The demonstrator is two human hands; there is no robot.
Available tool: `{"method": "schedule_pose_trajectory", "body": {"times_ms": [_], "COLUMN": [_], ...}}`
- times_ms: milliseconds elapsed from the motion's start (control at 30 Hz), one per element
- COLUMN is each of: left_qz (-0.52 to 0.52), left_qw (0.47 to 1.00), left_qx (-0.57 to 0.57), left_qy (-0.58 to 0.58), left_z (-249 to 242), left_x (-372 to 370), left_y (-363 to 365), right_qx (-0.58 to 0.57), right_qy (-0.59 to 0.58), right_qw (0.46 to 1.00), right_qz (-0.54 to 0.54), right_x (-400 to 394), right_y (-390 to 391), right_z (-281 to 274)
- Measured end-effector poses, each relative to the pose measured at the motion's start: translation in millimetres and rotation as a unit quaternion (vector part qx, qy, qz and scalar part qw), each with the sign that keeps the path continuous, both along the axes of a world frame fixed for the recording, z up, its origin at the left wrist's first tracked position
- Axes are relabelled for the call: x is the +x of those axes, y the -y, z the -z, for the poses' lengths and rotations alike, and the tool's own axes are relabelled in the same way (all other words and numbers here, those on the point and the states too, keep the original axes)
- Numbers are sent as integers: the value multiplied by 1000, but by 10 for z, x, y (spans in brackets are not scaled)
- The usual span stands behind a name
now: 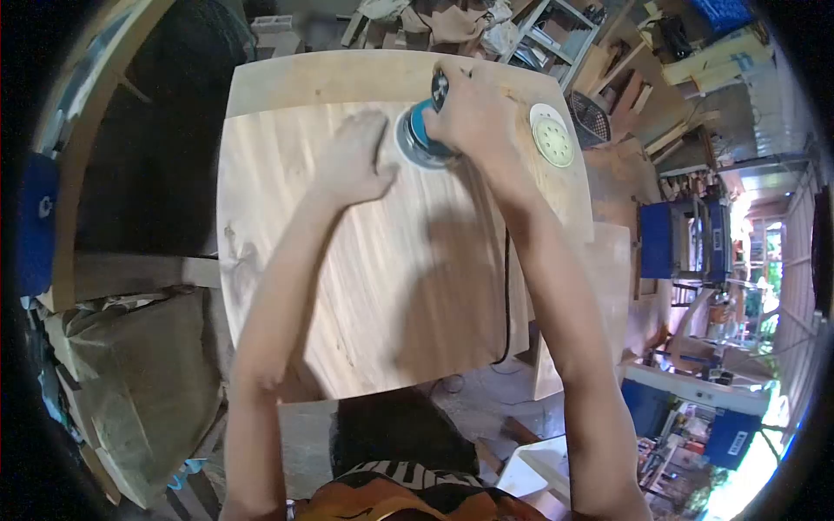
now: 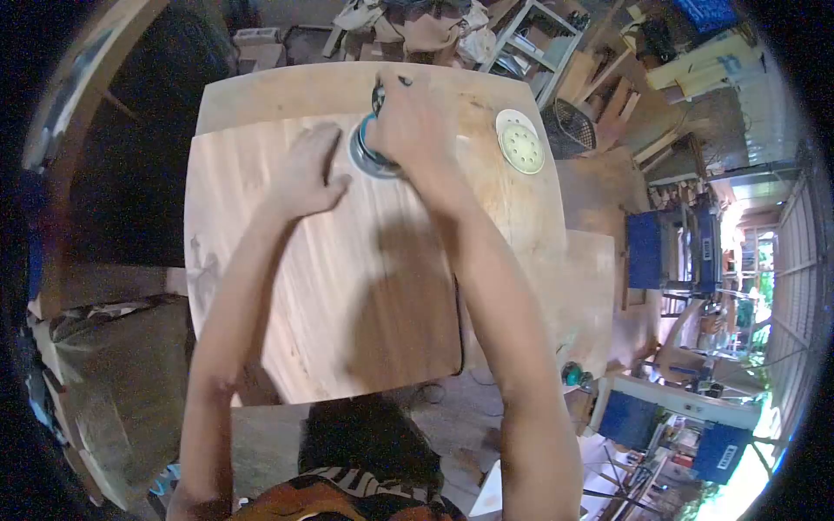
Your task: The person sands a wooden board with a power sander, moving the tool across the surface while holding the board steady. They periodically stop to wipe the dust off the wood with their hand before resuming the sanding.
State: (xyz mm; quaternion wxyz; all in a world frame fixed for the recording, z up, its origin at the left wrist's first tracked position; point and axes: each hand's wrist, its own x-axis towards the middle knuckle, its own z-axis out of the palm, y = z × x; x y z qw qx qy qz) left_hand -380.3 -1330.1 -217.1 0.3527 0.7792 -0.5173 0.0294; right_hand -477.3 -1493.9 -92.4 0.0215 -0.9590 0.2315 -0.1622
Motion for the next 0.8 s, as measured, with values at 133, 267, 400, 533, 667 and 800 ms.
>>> {"method": "schedule_pose_trajectory", "body": {"times_ms": [133,267,400,533,667,800], "left_qz": [-50,-67,-76,-75,-77,14], "left_qw": [993,992,996,997,995,999], "left_qx": [76,71,28,-10,-53,-43], "left_qy": [75,77,46,14,26,-14], "left_z": [99,69,18,44,66,15], "left_x": [325,304,308,280,91,-70], "left_y": [-123,-124,-104,-176,-269,-450], "right_qx": [-79,-58,-68,-18,-45,-64], "right_qy": [1,-9,-24,-60,-34,-10], "right_qw": [997,998,997,998,998,996], "right_qz": [-11,-32,-6,-20,-19,-58], "right_x": [521,776,891,790,941,920], "right_y": [370,471,342,68,144,64], "right_z": [50,8,-11,-96,-62,-13]}}
